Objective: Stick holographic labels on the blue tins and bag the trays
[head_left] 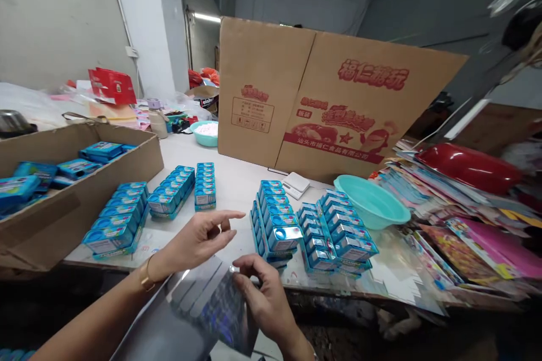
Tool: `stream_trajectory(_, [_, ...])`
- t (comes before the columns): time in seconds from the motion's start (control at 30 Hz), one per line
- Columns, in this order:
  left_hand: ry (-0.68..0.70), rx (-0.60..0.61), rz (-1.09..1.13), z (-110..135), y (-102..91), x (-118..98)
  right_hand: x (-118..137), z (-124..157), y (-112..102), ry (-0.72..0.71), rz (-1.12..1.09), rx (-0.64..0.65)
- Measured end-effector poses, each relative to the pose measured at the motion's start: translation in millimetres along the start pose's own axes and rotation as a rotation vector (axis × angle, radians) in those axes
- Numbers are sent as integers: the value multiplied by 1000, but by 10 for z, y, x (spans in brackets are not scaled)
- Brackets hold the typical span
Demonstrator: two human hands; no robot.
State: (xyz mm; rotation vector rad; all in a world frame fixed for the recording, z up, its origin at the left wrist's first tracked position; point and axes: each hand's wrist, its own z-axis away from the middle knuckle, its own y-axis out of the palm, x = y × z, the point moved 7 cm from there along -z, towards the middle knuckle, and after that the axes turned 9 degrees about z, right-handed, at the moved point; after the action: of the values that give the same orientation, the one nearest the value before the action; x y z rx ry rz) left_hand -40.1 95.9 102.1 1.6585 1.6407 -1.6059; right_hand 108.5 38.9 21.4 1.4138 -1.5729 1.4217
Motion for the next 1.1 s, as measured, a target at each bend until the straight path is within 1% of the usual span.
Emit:
stream_trajectory(0.07, [94,40,-217,46,42,-67,44,-37,-58,-34,57,-7])
stream_trajectory(0.13, [159,117,-415,108,169,-141,90,-69,-168,-74,130,-38])
stream_trajectory(0.2, [166,159,-510,156,313,-163,125,-95,-283,-115,208,-68])
stream_trajectory(0.23, [155,156,-506,169,376,-151,138,-105,-330,-138,250,-77])
stream_trajectory(0.33, [88,80,-341,161,506,-36,193,-104,-416,-259,438,-99])
stream_trajectory(0.43, [17,2,-116,119,577,109,296,-40,-423,-460,690,-122])
stream_trajectory(0.53, [-17,1,46,75,647,164,395,60,-434,-638,846,-181])
stream_trajectory(0.63, [-47,40,163,36,715,166,453,150,-478,-731,887,-249])
stream_trajectory(0.77, [-85,80,242,-10,783,187,440,184,-511,-711,881,-247])
stream_trajectory(0.93, [-90,94,288,-69,815,228,407,180,-533,-695,861,-273])
stream_trajectory(1.03, [-80,101,244,-94,815,219,375,172,-524,-681,854,-280])
stream_trajectory(1.1, [-53,89,166,-101,798,185,329,144,-523,-616,820,-266])
